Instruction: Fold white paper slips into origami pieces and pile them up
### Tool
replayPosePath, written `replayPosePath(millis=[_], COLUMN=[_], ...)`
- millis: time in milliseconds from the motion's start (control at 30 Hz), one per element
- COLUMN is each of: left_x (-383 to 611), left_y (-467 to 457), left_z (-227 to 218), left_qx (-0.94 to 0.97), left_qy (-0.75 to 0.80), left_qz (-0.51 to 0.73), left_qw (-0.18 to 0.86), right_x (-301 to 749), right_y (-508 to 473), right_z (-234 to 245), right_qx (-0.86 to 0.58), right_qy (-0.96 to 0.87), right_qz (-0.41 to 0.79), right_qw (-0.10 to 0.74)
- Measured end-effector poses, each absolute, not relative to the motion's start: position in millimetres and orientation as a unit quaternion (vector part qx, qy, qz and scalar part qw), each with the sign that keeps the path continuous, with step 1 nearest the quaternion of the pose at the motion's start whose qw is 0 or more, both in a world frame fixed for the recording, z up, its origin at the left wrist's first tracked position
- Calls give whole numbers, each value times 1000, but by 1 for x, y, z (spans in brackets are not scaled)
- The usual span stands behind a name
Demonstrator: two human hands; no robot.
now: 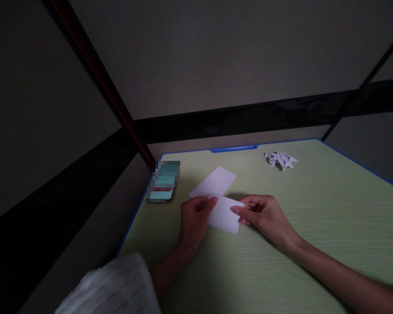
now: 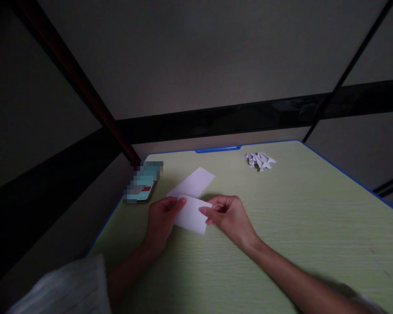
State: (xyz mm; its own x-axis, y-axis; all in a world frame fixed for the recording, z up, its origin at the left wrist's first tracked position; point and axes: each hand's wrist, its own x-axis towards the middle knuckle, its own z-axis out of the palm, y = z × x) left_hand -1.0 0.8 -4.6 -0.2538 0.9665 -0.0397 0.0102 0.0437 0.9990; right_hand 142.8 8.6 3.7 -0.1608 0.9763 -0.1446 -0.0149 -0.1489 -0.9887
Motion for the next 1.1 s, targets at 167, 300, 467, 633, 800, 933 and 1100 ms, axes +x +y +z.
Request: replayPosePath(millis=[167, 300, 467, 633, 800, 933, 1100], left_x=[-1, -2, -1, 0, 1, 2, 2], left_y=[1, 1, 0, 0, 0, 0, -1], left_z=[-6, -6, -6, -6, -3, -2, -2], left_qx=[426, 428, 448, 439, 436, 436, 440], left_qy=[574, 570, 546, 500, 498, 512, 521], left_qz=[542, 533, 516, 532, 546, 543, 535], left_qw=[441, 455, 484, 523, 514, 503, 499], right_x=[143, 144, 148, 150, 149, 149, 150], right_y=[9, 10, 13, 13, 12, 12, 12], right_z=[5, 4, -2, -5, -4, -4, -4], right_qx=[-492, -483, -450, -450, -454, -457, -452], right_qy=[-495, -480, -449, -450, -452, -449, -444], right_qz=[577, 587, 599, 603, 598, 603, 611], right_qw=[424, 438, 487, 481, 481, 476, 475])
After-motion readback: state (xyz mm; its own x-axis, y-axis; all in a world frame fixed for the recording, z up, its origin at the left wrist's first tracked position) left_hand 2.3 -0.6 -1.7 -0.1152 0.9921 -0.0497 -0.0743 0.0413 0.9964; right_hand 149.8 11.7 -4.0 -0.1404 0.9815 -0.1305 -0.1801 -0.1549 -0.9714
